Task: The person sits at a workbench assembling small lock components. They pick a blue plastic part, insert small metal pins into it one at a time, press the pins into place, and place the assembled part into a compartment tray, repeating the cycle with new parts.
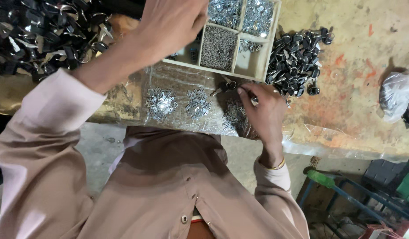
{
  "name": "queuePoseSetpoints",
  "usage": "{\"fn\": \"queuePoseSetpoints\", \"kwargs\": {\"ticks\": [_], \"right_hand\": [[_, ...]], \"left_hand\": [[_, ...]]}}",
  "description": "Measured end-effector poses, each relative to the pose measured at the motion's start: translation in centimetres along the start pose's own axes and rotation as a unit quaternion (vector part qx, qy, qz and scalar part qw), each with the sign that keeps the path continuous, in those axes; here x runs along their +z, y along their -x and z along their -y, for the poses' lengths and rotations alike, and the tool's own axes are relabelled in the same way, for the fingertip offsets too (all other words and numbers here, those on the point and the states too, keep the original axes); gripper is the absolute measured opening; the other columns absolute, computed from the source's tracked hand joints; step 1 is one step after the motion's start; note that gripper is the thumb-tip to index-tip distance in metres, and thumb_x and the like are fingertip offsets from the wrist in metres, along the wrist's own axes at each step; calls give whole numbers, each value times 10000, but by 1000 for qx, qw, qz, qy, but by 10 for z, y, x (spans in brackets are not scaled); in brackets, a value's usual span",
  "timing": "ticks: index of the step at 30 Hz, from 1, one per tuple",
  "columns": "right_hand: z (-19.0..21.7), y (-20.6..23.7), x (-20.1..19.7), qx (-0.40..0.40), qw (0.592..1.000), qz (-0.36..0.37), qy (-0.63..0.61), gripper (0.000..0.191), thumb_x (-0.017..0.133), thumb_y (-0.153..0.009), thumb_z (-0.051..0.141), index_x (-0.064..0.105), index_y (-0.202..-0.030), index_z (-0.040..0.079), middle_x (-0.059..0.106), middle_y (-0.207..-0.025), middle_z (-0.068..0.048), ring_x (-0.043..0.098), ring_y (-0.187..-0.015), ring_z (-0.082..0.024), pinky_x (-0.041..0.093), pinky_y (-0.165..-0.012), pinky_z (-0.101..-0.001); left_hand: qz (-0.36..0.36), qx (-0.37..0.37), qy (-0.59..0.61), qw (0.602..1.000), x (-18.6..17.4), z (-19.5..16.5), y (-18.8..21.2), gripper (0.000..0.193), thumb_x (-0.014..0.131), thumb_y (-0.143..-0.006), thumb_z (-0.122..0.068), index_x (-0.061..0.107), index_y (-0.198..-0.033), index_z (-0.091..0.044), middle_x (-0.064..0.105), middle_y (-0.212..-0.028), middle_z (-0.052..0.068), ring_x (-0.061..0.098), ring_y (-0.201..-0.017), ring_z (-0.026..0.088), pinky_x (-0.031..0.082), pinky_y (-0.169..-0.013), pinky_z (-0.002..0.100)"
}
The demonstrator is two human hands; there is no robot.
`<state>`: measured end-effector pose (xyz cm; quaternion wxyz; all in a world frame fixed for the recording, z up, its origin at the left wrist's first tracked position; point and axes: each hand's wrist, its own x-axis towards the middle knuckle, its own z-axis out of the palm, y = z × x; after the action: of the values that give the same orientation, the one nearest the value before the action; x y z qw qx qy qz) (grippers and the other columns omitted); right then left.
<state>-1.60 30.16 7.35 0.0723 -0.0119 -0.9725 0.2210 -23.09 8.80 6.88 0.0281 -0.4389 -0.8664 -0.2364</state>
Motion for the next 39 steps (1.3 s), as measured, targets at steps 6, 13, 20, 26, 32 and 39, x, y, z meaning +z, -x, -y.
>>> {"fn": "queuePoseSetpoints", "kwargs": {"ticks": [6,13,20,26,32,39], "right_hand": [[7,-30,-8,-99,993,62,20,162,818,-939,191,788,-1082,120,675,-847,-76,676,-786,-274,528,-692,-395],[15,-34,7,-121,977,115,130,205,782,-937,304,750,-1019,118,697,-847,-46,691,-804,-285,528,-656,-401],[7,-51,14,-85,994,69,12,134,830,-977,205,778,-1017,88,673,-824,-42,636,-637,-199,466,-565,-366],[1,-83,39,-138,988,42,-58,189,839,-972,176,776,-1127,90,627,-869,-53,596,-787,-219,428,-725,-385],[-7,-89,44,-125,991,36,-39,119,854,-928,167,762,-984,117,632,-836,-17,576,-844,-242,326,-822,-419],[-27,-91,36,-95,991,18,-95,76,791,-993,105,765,-1064,116,656,-921,-39,570,-903,-244,335,-840,-417]], "left_hand": [[-33,35,-104,993,24,-2,37,265,834,-889,-274,762,-755,-57,717,-1007,121,572,-1151,283,415,-1011,508],[40,-10,-52,998,36,9,48,322,881,-861,-383,804,-799,-76,732,-1005,118,546,-1145,334,338,-1030,554],[55,-28,0,998,48,10,48,293,912,-759,-329,834,-975,-147,734,-961,98,637,-1038,287,369,-1060,556],[0,-28,59,998,37,7,54,171,899,-795,-214,807,-922,-147,674,-690,55,668,-874,280,415,-999,466],[-55,-32,156,986,28,2,50,210,853,-844,-120,664,-932,-95,691,-868,47,679,-855,229,466,-865,452],[-90,3,399,912,36,-7,45,281,791,-972,35,570,-1139,-6,671,-1069,86,689,-954,158,586,-838,311]]}}
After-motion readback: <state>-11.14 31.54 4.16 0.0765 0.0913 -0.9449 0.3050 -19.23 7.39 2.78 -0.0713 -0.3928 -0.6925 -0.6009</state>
